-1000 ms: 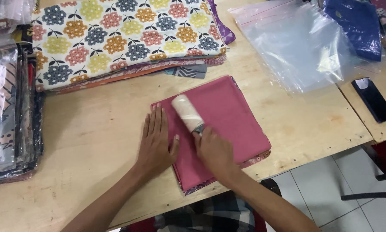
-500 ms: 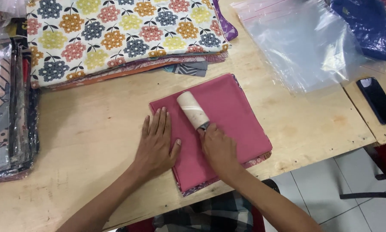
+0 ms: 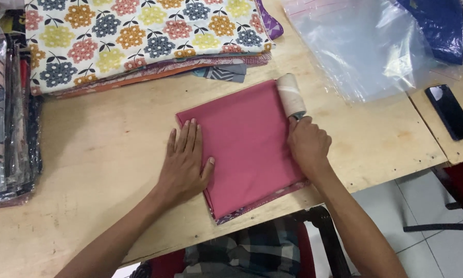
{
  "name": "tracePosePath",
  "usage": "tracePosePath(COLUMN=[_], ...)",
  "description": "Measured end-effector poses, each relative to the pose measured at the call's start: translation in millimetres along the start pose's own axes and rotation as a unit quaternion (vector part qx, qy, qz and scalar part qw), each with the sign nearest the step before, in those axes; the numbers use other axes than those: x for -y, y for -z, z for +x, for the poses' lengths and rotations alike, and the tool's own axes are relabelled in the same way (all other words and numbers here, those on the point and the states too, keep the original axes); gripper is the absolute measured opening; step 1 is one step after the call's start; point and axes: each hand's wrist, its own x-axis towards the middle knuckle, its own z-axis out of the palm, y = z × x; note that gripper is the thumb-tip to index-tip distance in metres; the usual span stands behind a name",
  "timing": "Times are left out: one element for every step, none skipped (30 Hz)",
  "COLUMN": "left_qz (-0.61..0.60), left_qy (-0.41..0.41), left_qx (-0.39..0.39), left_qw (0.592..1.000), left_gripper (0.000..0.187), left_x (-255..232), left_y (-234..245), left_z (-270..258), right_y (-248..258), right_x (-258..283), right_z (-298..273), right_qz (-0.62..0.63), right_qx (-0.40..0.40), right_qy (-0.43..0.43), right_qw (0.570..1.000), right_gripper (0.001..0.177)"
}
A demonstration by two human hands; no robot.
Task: The person uses a lint roller to clean a folded pink fabric on a wooden table. They then flip the fabric over to clean the other side. Finally, they place the cleaned fabric into a clear plastic bag.
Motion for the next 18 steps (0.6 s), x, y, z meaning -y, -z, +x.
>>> tracePosePath(left_qz=[0.002,-0.005,-0.013,-0.011,-0.025,-0.038,-0.038,-0.058,-0.080,-0.081,-0.087,-0.092,-0.091,-0.090,-0.088,-0.086,-0.076,-0.066], left_qy=[0.000,0.003,0.008,0.010,0.004,-0.002,0.001,0.005,0.006,0.007,0.014,0.021,0.020,0.019,0.018,0.019,0.018,0.016], left_qx=[-0.002,0.004,0.012,0.013,0.000,-0.014,-0.015,-0.034,-0.051,-0.051,-0.065,-0.079,-0.080,-0.088,-0.095,-0.095,-0.081,-0.067], left_qw=[1.000,1.000,1.000,1.000,1.000,0.999,0.999,0.998,0.995,0.995,0.994,0.992,0.992,0.992,0.991,0.991,0.994,0.995], left_gripper=[0.080,0.080,0.080,0.080,0.081,0.082,0.082,0.081,0.080,0.080,0.078,0.076,0.076,0.076,0.077,0.077,0.079,0.081], left_x=[0,-1,-1,0,2,4,5,7,7,4,3,2,0,-2,-3,-2,-3,-3], left_y=[1,2,2,0,-2,-4,-5,-5,-7,-7,-6,-6,-5,-5,-4,-2,-1,0], left_z=[1,2,0,-3,-1,1,1,1,2,0,0,-1,-2,-2,-4,-3,-3,-3], right_y=[-2,-3,-6,-4,2,7,7,7,8,6,5,4,7,11,14,13,11,9], right_x=[-2,-4,-5,2,9,15,26,37,46,59,73,86,93,99,106,110,112,115], right_z=[3,7,8,0,-4,-8,-16,-25,-34,-50,-65,-80,-88,-96,-106,-110,-116,-122], right_qz=[0.001,0.008,0.015,0.016,0.021,0.025,0.026,0.030,0.032,0.032,0.026,0.020,0.021,0.041,0.062,0.063,0.063,0.062], right_qx=[-0.002,-0.012,-0.018,-0.017,-0.034,-0.052,-0.052,-0.037,-0.020,-0.020,-0.009,0.001,-0.001,0.016,0.035,0.035,0.042,0.049], right_qy=[0.000,-0.010,-0.020,-0.018,-0.013,-0.007,-0.004,0.026,0.053,0.054,0.073,0.093,0.093,0.118,0.143,0.145,0.155,0.165], right_qw=[1.000,1.000,1.000,1.000,0.999,0.998,0.998,0.999,0.998,0.998,0.997,0.995,0.995,0.992,0.987,0.987,0.985,0.983], right_gripper=[0.052,0.053,0.055,0.055,0.053,0.052,0.052,0.051,0.051,0.051,0.053,0.056,0.056,0.058,0.060,0.060,0.057,0.055])
